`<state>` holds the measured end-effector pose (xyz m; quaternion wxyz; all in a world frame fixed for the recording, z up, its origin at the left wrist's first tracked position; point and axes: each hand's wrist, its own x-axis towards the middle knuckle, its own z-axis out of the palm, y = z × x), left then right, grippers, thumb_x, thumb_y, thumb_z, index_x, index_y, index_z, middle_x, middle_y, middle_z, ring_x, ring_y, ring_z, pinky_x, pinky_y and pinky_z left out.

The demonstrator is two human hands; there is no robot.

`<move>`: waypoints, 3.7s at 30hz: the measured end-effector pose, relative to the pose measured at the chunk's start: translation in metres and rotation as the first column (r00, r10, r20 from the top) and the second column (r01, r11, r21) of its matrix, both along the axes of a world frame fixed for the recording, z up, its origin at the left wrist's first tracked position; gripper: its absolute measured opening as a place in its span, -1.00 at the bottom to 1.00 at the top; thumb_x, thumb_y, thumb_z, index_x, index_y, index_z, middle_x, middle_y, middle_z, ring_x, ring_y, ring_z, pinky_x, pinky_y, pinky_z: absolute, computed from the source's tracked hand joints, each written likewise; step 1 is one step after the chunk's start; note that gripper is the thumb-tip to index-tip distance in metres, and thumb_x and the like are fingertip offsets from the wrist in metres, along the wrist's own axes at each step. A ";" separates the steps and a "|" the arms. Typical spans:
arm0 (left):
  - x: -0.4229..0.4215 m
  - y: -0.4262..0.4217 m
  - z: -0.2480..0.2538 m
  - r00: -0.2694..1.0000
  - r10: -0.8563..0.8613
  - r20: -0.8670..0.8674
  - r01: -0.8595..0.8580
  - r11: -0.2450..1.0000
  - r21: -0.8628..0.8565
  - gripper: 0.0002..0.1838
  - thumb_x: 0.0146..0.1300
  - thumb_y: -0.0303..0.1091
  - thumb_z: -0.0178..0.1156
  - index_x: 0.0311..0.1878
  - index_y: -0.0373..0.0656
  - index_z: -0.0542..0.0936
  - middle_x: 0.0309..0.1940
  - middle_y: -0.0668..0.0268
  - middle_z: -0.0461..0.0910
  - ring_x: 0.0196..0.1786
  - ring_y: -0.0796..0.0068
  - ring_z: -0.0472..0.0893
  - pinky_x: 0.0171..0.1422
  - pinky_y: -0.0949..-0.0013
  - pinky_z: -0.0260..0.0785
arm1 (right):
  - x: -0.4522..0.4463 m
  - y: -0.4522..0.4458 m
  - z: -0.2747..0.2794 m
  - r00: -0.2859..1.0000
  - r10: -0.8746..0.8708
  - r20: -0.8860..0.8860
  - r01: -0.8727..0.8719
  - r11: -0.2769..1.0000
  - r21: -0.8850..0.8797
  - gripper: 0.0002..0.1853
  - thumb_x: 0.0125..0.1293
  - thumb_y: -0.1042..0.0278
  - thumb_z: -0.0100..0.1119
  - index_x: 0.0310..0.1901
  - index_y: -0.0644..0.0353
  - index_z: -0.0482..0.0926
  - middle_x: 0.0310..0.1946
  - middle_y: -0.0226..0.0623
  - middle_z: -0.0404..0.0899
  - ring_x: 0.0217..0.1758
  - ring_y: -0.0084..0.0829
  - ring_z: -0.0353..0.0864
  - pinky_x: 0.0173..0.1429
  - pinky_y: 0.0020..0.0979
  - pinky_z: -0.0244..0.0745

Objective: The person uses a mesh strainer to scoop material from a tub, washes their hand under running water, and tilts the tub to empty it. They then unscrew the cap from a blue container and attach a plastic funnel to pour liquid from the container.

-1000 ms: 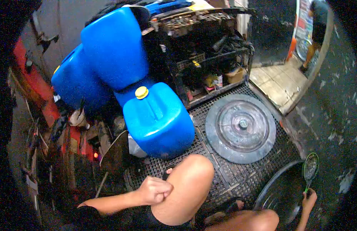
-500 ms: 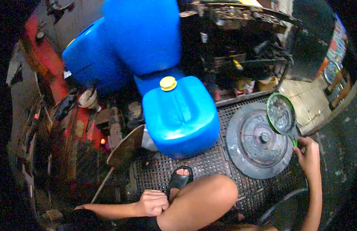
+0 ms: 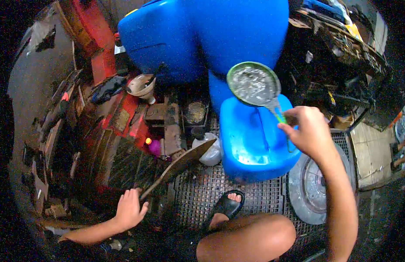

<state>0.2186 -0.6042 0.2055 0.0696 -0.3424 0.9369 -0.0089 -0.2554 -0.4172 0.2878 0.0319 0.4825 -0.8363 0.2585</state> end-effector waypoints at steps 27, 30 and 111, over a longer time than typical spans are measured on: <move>-0.028 -0.015 0.003 0.932 0.325 0.162 -0.356 0.908 0.221 -0.52 0.49 -0.07 -0.06 0.01 -0.40 0.53 -0.63 -0.08 0.58 -0.58 -0.15 0.59 -0.48 -0.07 0.45 | 0.053 -0.316 -0.113 0.839 0.389 -0.380 -0.153 0.839 0.523 -0.90 0.13 0.40 0.28 -0.39 -0.02 0.77 -0.37 -0.38 0.76 -0.26 -0.37 0.77 -0.27 -0.34 0.64; -0.026 -0.015 -0.001 0.934 0.328 0.143 -0.354 0.905 0.235 -0.52 0.50 -0.06 -0.07 0.01 -0.39 0.52 -0.64 -0.09 0.57 -0.59 -0.17 0.58 -0.49 -0.08 0.44 | 0.054 -0.330 -0.128 0.846 0.404 -0.347 -0.174 0.826 0.536 -0.90 0.14 0.39 0.27 -0.37 -0.01 0.77 -0.36 -0.39 0.76 -0.25 -0.37 0.77 -0.28 -0.33 0.64; -0.019 -0.030 0.000 0.910 0.412 0.046 -0.386 0.802 0.455 -0.53 0.52 -0.13 -0.01 -0.07 -0.51 0.53 -0.62 -0.20 0.45 -0.58 -0.18 0.48 -0.49 -0.02 0.29 | 0.002 -0.289 -0.082 0.968 0.151 0.202 -0.235 0.828 0.509 -0.80 -0.01 0.20 0.53 -0.46 0.13 0.75 -0.54 -0.22 0.69 -0.48 -0.34 0.68 -0.32 -0.27 0.56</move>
